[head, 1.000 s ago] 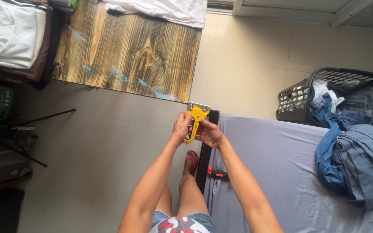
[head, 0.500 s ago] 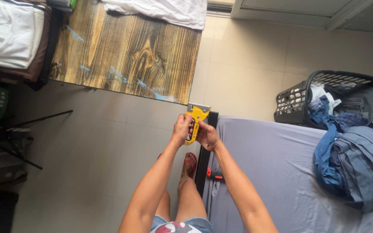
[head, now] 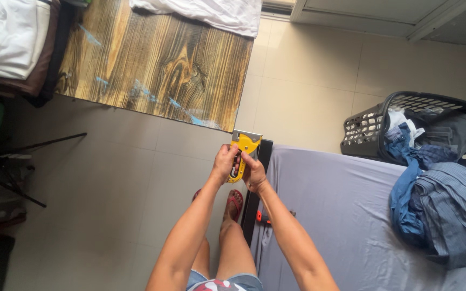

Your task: The person retrieves a staple gun and hammer from a drawer and carries them to a bedroom. They use the hammer to strike the corner of the bed frame and then use the staple gun to secure the fabric to the frame.

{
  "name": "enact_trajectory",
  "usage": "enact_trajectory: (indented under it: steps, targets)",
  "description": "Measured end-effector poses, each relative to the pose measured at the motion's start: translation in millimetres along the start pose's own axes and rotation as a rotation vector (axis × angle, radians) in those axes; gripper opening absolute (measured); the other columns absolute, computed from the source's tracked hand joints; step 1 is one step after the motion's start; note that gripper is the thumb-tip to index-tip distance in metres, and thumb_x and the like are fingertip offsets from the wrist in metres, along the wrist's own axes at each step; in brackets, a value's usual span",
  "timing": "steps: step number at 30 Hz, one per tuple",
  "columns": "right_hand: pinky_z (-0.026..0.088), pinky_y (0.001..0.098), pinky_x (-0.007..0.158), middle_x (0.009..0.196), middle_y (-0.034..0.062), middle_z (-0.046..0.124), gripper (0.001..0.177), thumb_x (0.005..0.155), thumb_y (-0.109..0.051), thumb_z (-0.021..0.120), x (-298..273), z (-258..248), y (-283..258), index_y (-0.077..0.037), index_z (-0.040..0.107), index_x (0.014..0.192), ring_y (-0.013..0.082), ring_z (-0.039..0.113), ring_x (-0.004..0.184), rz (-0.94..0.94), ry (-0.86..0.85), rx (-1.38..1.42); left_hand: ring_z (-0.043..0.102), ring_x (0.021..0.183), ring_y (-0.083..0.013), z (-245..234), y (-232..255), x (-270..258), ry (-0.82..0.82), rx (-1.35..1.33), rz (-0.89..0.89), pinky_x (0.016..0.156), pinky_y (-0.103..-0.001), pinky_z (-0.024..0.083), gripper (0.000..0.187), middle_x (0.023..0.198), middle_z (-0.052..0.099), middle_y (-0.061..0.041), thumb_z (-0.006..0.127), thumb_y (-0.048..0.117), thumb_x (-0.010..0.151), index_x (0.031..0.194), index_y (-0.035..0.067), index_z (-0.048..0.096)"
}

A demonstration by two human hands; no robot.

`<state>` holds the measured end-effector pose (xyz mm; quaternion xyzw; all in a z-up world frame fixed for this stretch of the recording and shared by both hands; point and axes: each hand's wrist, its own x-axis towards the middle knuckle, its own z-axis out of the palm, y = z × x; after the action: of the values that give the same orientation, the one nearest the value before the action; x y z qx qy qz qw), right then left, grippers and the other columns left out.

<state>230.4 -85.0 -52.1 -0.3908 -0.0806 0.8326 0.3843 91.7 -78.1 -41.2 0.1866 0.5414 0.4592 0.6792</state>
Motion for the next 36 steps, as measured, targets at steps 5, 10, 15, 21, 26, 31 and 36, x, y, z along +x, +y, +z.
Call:
enact_trajectory:
  steps: [5,10,15,21,26,31,36]
  targets:
    - [0.051,0.0321,0.060,0.080,0.0007,0.063,0.022,0.092,-0.031,0.068,1,9,5,-0.010,0.067,0.097,0.0147,0.062,0.068,-0.030,0.029,0.001,0.052,0.048,-0.0109,-1,2,-2,0.021,0.046,0.016,0.038,-0.029,0.042,0.031,0.070,0.058,-0.004,0.058,0.036,0.103,0.101,0.005,0.052]
    - [0.047,0.0283,0.053,0.064,0.0035,0.060,0.027,0.095,-0.031,0.068,3,6,12,-0.009,0.064,0.079,0.0156,0.056,0.054,-0.085,0.076,-0.081,0.050,0.042,-0.0115,6,3,-6,0.103,0.103,0.031,0.037,-0.029,0.040,0.034,0.064,0.057,-0.003,0.059,0.036,0.102,0.102,0.002,0.054]
    - [0.051,0.0329,0.069,0.078,0.0060,0.065,0.026,0.099,-0.031,0.066,-4,5,11,-0.006,0.065,0.092,0.0187,0.062,0.070,-0.069,-0.067,0.001,0.052,0.045,-0.0113,1,2,-4,0.136,0.238,0.065,0.038,-0.029,0.041,0.037,0.066,0.060,-0.004,0.060,0.037,0.101,0.107,0.001,0.060]
    - [0.050,0.0464,0.106,0.117,0.0125,0.071,0.041,0.094,-0.024,0.061,-37,-11,2,-0.001,0.063,0.128,0.0251,0.066,0.113,0.072,-0.203,-0.012,0.070,0.065,-0.0150,-26,0,-7,0.082,0.687,0.051,0.064,-0.034,0.056,0.050,0.080,0.075,-0.009,0.055,0.050,0.102,0.106,0.003,0.071]
    - [0.045,0.0464,0.112,0.125,0.0162,0.069,0.043,0.096,-0.019,0.058,-68,-61,9,0.002,0.057,0.133,0.0290,0.064,0.120,0.063,-0.188,0.040,0.070,0.077,-0.0323,-12,1,-33,0.253,1.386,0.565,0.070,-0.046,0.055,0.043,0.091,0.075,-0.014,0.059,0.051,0.103,0.115,0.012,0.070]
    - [0.045,0.0471,0.112,0.126,0.0179,0.069,0.043,0.095,-0.015,0.054,-103,-116,4,0.007,0.057,0.132,0.0304,0.063,0.122,-0.009,-0.006,0.140,0.058,0.046,-0.0190,21,25,-6,0.180,2.221,0.712,0.043,-0.045,0.046,0.078,0.062,0.061,-0.005,0.064,0.020,0.086,0.156,-0.003,0.038]
    - [0.046,0.0482,0.111,0.125,0.0181,0.067,0.043,0.095,-0.014,0.051,-134,-138,-1,0.005,0.055,0.133,0.0313,0.063,0.122,-0.061,0.123,0.154,0.050,0.044,-0.0193,29,22,25,0.223,2.727,0.693,0.037,-0.042,0.040,0.076,0.063,0.062,-0.008,0.064,0.006,0.074,0.146,-0.011,0.048]
